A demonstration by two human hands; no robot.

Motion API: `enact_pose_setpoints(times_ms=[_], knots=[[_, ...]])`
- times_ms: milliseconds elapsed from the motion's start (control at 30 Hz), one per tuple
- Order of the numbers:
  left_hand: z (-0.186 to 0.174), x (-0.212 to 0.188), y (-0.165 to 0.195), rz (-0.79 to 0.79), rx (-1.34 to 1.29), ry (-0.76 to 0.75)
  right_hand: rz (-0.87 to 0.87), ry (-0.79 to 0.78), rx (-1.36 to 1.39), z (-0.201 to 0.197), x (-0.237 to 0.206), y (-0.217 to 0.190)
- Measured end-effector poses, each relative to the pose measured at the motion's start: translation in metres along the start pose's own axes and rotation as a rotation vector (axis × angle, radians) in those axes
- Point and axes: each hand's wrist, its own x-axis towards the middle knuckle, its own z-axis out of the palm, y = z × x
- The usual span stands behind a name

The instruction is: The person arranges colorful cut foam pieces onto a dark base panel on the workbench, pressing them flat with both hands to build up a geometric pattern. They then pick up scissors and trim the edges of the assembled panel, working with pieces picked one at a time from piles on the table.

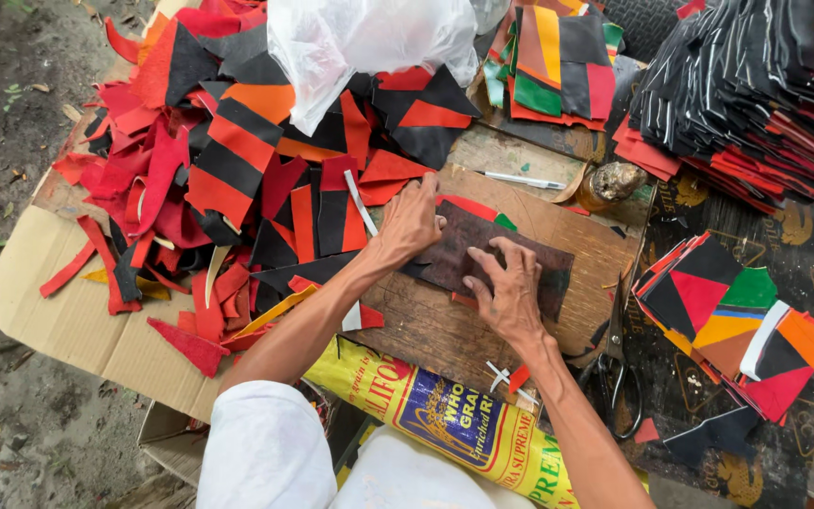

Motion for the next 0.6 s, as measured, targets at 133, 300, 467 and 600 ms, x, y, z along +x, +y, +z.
enact_pose_setpoints(times_ms=[133, 300, 467, 600], knots=[[-0.029, 0.015, -0.007, 0.063, 0.105, 0.289, 0.051, 0.005, 0.029, 0.006, -0.003, 0.004], [-0.045, 0.065, -0.005, 0.094, 0.312, 0.457, 0.036, 0.037, 0.025, 0.007, -0.005, 0.002], [-0.032, 0.082, 0.002, 0.074, 0.46, 0.51, 0.034, 0.086, 0.076, 0.005, -0.007, 0.002], [-0.043, 0.082, -0.01, 0.158, 0.13, 0.42, 0.045, 0.104, 0.116, 0.007, -0.009, 0.004]])
